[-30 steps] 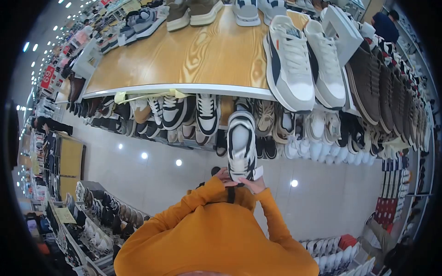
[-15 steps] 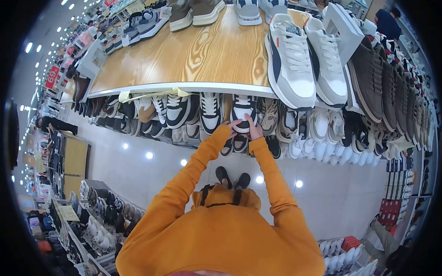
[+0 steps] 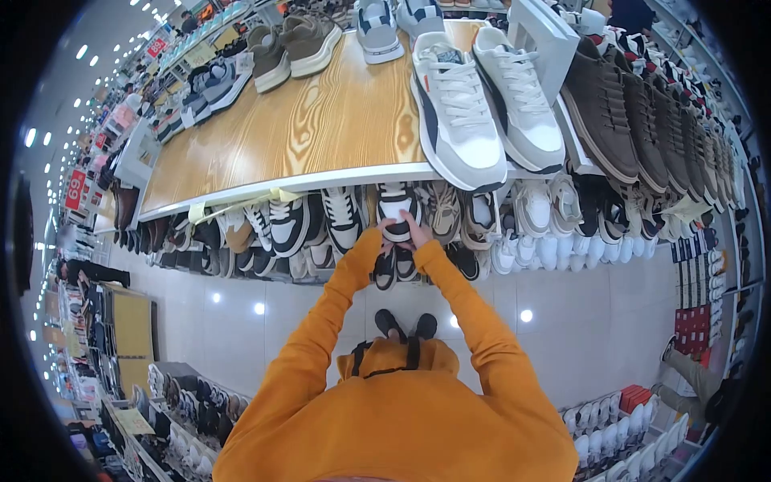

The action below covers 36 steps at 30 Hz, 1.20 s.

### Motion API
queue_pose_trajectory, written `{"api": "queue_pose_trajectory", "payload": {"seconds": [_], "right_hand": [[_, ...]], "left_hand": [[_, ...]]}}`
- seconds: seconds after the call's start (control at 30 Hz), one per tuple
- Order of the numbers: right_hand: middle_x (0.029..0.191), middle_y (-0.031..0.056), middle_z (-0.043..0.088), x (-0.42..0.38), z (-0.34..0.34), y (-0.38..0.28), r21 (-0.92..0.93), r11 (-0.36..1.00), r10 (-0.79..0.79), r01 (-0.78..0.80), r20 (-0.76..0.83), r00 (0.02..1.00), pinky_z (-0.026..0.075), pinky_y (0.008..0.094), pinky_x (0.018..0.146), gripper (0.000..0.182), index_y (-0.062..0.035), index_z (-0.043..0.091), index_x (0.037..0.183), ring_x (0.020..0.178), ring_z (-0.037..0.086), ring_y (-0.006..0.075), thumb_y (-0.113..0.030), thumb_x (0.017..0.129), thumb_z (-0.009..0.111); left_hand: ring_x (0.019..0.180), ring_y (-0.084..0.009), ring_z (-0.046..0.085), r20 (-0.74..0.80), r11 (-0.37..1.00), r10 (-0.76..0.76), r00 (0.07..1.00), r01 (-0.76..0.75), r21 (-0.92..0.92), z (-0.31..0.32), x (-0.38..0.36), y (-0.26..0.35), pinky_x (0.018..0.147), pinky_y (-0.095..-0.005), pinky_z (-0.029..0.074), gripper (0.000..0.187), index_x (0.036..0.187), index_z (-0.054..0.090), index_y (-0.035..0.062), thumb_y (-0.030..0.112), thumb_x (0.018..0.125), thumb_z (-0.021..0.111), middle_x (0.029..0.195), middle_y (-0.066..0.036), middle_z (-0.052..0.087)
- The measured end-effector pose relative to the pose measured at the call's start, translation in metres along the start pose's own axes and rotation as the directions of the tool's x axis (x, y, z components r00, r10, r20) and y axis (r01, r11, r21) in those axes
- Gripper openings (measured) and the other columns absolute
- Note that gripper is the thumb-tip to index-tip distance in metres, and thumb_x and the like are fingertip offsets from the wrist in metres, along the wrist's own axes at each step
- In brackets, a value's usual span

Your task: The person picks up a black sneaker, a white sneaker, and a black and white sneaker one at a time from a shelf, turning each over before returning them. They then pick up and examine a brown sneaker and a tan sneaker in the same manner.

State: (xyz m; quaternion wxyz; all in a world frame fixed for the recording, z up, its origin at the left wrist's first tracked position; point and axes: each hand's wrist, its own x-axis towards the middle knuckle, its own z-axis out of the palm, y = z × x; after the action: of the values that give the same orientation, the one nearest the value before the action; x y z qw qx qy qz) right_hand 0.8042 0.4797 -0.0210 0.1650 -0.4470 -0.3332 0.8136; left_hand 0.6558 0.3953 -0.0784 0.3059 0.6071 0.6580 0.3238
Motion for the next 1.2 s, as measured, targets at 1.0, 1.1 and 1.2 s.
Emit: {"api": "queue_pose_trajectory", "payload": {"seconds": [1.0, 1.1, 1.2], "right_hand": [[0.121, 0.0101, 0.051, -0.202, -0.044, -0.183, -0.742, -0.295, -0.932, 0.602, 0.363, -0.008, 0.048, 0.0258, 0.063, 0.064, -0.0081, 0.053, 0.114, 0.081, 0.059, 0.0193, -0.002, 0.054, 0.076], [0.112, 0.0085, 0.057, -0.203, -0.049, -0.196, -0.742, -0.44, -0.862, 0.506, 0.508, -0.006, 0.048, 0.0249, 0.058, 0.062, -0.0071, 0.059, 0.108, 0.071, 0.059, 0.0198, 0.002, 0.048, 0.073], [0.109, 0.0076, 0.058, -0.215, -0.042, -0.205, -0.682, -0.558, -0.761, 0.473, 0.647, 0.036, 0.047, 0.0255, 0.056, 0.062, -0.0073, 0.059, 0.107, 0.069, 0.06, 0.0194, 0.002, 0.047, 0.072]], "left_hand": [[0.117, -0.0206, 0.042, 0.044, 0.275, -0.156, 0.987, 0.087, -0.957, -0.054, 0.01, 0.268, 0.098, -0.0332, 0.033, 0.055, 0.128, 0.036, 0.0035, 0.038, 0.088, 0.05, 0.125, -0.011, 0.045], [0.118, -0.0228, 0.041, 0.145, 0.27, -0.2, 0.969, 0.196, -0.943, -0.056, 0.034, 0.275, 0.099, -0.037, 0.034, 0.058, 0.129, 0.035, 0.0037, 0.042, 0.087, 0.048, 0.128, -0.012, 0.041], [0.118, -0.022, 0.041, 0.183, 0.206, -0.225, 0.957, 0.23, -0.951, -0.056, 0.036, 0.29, 0.098, -0.0385, 0.035, 0.061, 0.129, 0.035, 0.0061, 0.044, 0.085, 0.052, 0.126, -0.011, 0.042]]}}
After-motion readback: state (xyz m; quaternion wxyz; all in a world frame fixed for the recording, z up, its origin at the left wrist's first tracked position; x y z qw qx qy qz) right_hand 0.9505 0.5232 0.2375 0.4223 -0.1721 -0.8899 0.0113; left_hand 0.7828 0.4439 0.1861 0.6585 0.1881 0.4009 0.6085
